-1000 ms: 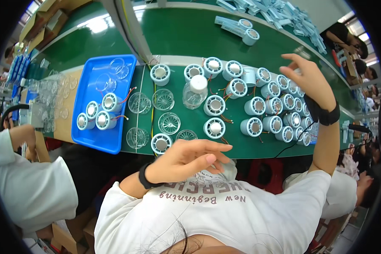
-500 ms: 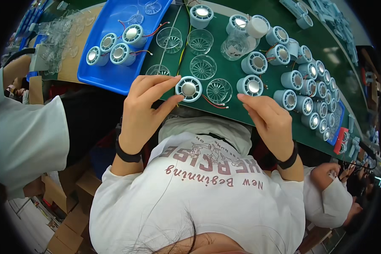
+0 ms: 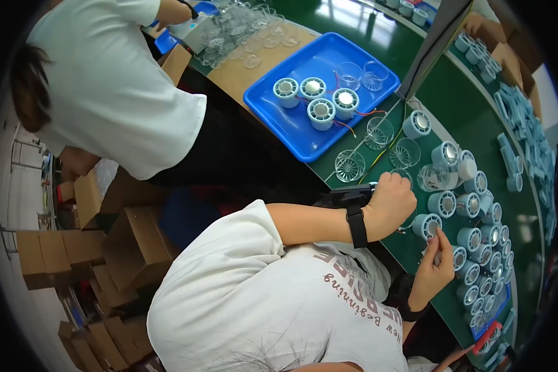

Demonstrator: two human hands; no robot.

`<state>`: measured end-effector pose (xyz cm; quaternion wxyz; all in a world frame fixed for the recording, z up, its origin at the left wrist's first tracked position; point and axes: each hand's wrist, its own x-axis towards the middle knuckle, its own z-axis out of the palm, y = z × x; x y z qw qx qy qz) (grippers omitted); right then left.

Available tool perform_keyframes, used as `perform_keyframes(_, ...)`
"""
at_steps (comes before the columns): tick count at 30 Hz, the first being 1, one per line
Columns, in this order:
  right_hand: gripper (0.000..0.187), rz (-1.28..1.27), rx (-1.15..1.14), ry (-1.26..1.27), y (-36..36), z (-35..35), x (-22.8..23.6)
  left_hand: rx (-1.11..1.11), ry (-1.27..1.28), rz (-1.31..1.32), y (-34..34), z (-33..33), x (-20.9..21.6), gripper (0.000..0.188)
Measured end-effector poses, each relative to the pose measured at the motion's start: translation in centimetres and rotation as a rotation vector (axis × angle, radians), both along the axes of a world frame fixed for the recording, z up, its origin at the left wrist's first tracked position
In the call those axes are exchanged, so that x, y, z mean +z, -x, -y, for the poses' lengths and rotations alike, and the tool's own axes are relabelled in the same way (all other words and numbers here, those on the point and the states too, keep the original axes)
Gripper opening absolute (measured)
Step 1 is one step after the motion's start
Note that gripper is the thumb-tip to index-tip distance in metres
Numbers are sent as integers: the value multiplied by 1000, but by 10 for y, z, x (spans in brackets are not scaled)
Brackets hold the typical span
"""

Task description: Wiping plastic components with a cloth and placing them into cardboard boxes on a factory production line.

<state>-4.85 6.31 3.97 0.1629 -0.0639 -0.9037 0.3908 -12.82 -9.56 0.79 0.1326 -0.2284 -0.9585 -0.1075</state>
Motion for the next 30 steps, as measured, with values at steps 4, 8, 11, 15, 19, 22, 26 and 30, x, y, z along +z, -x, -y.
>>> perform_keyframes(4, 19, -89, -19, 42, 5, -11, -12, 13, -94, -43, 2, 8, 14, 9)
perform_keyframes(8, 19, -138, -46, -24, 9, -12, -12, 5, -295, -42, 5, 23, 42, 11)
perform_keyframes(11, 19, -189, -52, -7, 10, -11, -15, 3, -460, 1, 0, 49, 74, 14)
perform_keyframes(15, 20, -235, -79, 20, 8, -17, -15, 175, -517, -23, 12, 103, 119, 17)
perform_keyframes(19, 20, -273, -86, 31, 5, -22, -15, 408, -349, -203, 83, 177, 126, 24)
perform_keyframes(22, 20, -276, -51, 28, 6, -21, -12, 594, -82, -192, 148, 225, 110, 24)
perform_keyframes(26, 19, -268, -15, -10, 8, -12, -7, 661, 121, -88, 225, 248, 61, 26)
perform_keyframes(30, 19, -297, 36, -62, 9, -9, -3, 581, 229, 53, 232, 257, 31, 25)
